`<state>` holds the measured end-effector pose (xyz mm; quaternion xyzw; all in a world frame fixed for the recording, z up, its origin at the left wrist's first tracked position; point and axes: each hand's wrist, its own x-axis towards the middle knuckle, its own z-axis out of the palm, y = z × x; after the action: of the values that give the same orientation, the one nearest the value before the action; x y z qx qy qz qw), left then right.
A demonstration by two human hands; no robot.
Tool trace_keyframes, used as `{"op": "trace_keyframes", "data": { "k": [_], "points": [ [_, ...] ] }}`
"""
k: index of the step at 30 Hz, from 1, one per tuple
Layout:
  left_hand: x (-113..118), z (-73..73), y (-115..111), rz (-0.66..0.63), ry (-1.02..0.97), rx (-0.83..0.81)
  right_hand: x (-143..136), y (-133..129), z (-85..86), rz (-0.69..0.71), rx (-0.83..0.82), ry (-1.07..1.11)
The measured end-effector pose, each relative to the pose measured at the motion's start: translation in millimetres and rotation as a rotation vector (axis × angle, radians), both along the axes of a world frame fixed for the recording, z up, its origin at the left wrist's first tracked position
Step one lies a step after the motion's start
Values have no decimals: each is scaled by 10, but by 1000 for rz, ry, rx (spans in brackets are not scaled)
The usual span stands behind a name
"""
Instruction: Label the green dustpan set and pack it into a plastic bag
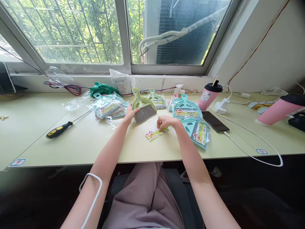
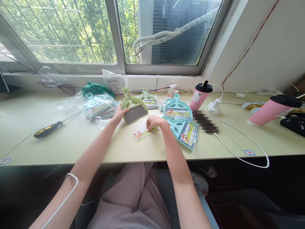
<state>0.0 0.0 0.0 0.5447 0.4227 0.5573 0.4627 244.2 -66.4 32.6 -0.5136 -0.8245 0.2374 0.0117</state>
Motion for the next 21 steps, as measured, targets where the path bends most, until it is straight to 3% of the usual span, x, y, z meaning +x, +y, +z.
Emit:
{"op": "trace_keyframes", "data": {
  "k": [7, 14, 17, 19, 21],
  "points": [
    [6, -10, -7, -1, 23, -32, -162, 23, -102, -97, 109, 159],
    [-7, -30, 11, 20, 29, -51, -202, 39, -89, 12, -42, 146],
    [-15, -39, 19, 17, 26, -40, -246, 23, -83, 17, -88, 257],
    [-10, -35, 19, 9, 17, -36, -276, 9, -63, -2, -31, 413],
    [8, -18, 5, -18, 10, -43, -292, -1, -25, -77, 129, 524]
  ]
}}
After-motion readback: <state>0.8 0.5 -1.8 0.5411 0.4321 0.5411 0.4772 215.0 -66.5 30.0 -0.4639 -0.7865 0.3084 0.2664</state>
